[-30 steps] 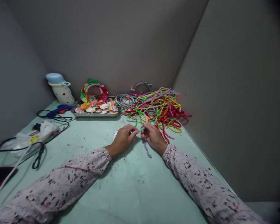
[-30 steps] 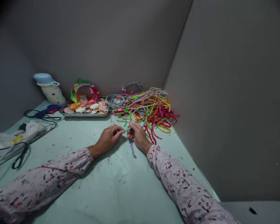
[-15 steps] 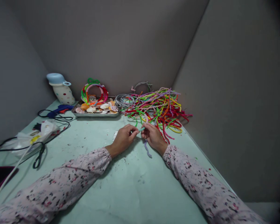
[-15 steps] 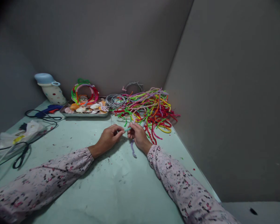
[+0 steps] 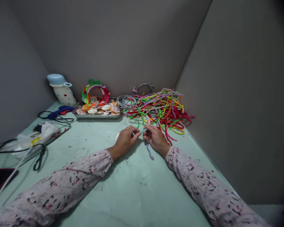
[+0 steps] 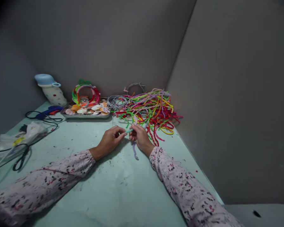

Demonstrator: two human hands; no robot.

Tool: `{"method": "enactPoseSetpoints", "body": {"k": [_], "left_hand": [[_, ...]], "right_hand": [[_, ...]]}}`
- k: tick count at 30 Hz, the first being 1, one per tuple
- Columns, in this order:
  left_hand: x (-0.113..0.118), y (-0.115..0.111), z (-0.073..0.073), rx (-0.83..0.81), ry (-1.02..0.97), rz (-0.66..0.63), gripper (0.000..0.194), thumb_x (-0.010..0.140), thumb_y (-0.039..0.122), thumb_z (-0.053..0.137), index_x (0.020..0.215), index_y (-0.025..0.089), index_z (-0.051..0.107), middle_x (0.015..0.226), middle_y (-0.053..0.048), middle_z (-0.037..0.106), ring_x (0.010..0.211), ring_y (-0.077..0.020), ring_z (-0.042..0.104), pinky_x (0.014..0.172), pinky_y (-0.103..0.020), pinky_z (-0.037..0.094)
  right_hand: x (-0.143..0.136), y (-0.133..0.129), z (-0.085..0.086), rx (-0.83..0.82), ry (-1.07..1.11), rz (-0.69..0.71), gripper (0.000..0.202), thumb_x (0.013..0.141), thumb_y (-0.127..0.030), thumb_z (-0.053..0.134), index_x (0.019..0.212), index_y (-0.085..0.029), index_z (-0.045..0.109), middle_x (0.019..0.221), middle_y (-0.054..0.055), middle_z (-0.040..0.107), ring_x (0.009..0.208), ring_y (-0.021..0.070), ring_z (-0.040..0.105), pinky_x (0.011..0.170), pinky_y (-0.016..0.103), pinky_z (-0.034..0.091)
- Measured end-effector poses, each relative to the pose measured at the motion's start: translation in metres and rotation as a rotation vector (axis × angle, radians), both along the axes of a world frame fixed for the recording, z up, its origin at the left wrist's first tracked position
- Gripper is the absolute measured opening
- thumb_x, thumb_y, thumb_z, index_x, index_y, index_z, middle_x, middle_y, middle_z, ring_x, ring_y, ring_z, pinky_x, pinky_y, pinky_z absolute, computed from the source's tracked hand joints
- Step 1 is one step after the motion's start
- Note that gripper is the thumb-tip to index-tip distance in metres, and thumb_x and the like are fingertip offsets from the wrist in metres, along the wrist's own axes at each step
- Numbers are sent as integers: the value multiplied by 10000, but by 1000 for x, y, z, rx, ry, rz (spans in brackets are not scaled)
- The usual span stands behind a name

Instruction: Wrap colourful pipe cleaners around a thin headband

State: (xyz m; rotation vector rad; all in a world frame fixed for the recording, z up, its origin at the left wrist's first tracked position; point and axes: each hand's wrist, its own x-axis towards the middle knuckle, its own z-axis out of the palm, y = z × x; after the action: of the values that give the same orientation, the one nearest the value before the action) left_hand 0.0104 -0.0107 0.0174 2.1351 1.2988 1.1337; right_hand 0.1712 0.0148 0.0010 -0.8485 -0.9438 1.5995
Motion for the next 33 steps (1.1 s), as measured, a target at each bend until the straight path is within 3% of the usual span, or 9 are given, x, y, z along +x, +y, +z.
{"method": "enactPoseSetpoints", "body": {"k": [33], "left_hand": [[-1,0,-6,117,-6,50,48,809,183,593,846,167,619,805,-10,603,623,-91,536,596,-220,424]], "right_hand": [[0,0,0,4,15,24,214,773,-370,646,797,-180,550,544,-36,593,399,72,526,352,153,359]]}}
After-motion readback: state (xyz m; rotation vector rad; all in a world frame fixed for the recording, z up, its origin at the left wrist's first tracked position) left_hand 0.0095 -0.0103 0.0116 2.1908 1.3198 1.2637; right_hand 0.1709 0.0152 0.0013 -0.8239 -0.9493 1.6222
